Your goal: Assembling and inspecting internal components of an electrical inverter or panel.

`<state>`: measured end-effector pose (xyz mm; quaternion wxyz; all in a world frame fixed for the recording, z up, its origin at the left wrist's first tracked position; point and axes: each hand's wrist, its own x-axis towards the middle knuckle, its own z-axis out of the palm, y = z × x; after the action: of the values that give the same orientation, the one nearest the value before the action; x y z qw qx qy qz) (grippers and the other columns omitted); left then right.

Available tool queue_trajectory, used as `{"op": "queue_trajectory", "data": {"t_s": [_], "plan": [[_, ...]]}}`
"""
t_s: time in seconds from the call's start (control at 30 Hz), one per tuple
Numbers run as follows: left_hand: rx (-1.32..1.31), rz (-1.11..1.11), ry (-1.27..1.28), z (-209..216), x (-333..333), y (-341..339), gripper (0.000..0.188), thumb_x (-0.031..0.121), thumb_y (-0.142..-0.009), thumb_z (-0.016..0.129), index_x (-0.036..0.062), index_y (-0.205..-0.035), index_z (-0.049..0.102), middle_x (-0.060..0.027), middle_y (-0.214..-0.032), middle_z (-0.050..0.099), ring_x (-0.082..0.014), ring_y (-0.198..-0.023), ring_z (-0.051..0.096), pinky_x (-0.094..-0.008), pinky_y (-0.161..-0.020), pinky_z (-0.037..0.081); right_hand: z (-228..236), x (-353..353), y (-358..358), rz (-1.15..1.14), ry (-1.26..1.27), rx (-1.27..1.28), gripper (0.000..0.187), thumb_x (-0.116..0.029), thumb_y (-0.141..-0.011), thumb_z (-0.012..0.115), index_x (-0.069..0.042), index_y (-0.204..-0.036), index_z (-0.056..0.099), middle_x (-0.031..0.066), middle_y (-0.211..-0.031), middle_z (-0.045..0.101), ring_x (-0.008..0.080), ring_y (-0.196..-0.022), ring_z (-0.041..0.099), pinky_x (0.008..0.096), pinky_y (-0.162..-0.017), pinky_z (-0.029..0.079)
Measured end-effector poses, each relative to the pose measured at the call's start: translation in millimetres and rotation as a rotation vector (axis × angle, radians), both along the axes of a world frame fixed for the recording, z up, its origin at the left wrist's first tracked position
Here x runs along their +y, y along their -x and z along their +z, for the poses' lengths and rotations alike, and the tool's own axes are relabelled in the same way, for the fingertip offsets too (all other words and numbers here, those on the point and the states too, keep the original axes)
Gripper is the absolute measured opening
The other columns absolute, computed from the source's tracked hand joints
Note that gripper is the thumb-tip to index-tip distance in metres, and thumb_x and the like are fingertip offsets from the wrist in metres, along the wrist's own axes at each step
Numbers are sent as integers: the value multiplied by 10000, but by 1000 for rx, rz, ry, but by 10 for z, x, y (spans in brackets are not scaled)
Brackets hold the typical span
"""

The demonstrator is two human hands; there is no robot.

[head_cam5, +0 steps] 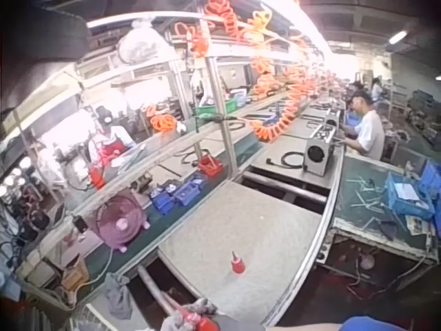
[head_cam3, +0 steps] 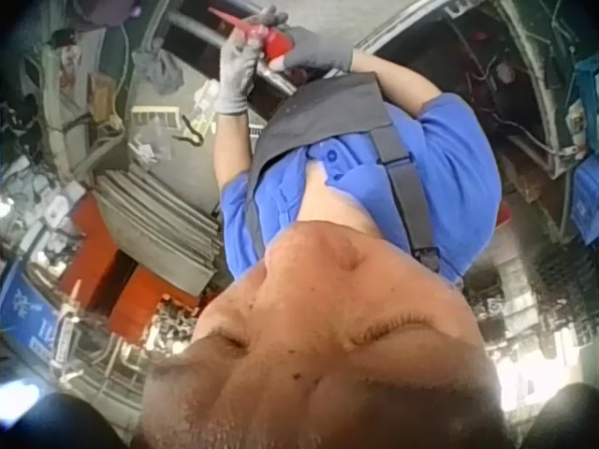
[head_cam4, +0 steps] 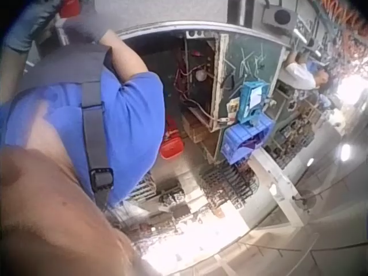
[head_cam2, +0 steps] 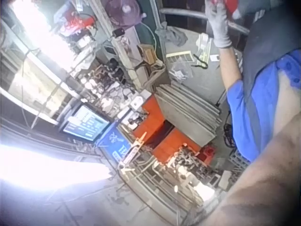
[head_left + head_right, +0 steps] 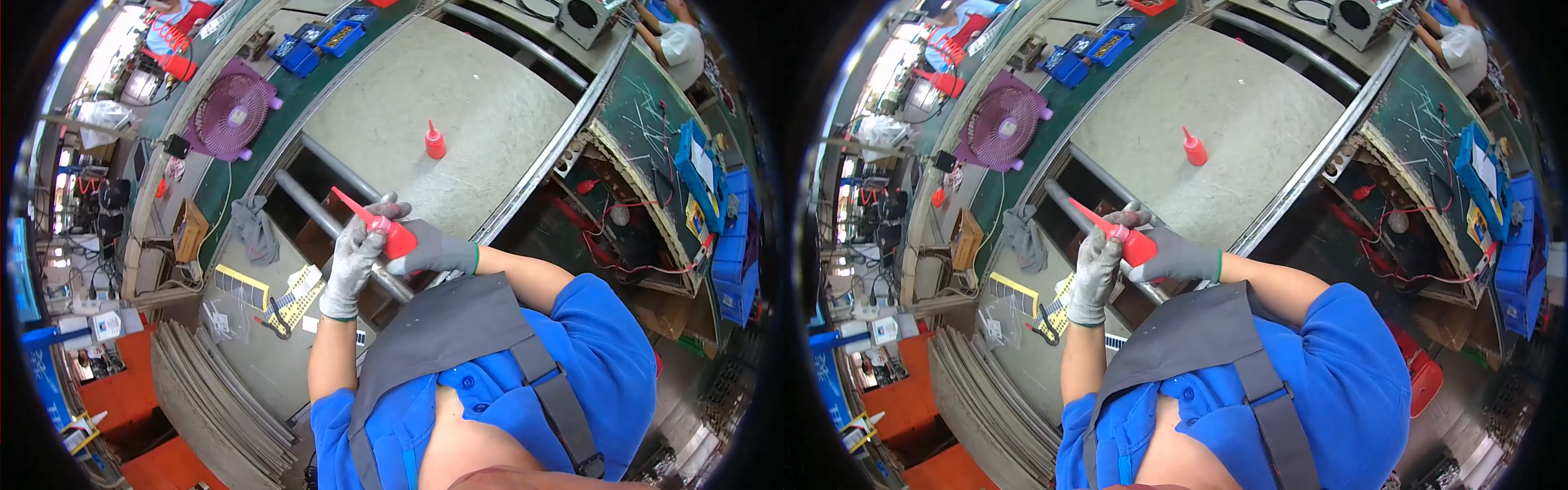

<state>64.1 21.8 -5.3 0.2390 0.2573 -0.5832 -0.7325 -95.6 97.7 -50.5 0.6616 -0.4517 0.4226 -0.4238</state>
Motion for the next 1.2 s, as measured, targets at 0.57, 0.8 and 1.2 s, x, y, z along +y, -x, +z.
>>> {"op": "queue_trajectory", "data": {"t_s": [0.57,0.8,1.2], "plan": [[20,65,-162,-39,60,370,569,164,-922,709,-46,-1396,476,-171,-1319,606,-239,-1229,574,-383,-1082,426,-297,-21,670,218,-122,-148,424,-280,-731,808,-30,-1016,618,65,-850,663,149,-697,653,304,-621,521],[-104,532,136,-473,86,614,299,62,-861,762,35,-1073,553,-33,-953,605,-95,-861,583,-249,-792,499,-349,-43,385,-387,133,879,421,-380,-722,734,-93,-995,591,177,-930,690,391,-868,674,468,-775,528],[-248,297,-265,-658,-322,673,264,307,-912,728,55,-890,653,-29,-846,658,-116,-782,609,-263,-748,473,-677,-44,593,-289,28,719,431,-406,-739,727,-92,-1004,596,168,-943,683,380,-894,674,461,-788,523]]}}
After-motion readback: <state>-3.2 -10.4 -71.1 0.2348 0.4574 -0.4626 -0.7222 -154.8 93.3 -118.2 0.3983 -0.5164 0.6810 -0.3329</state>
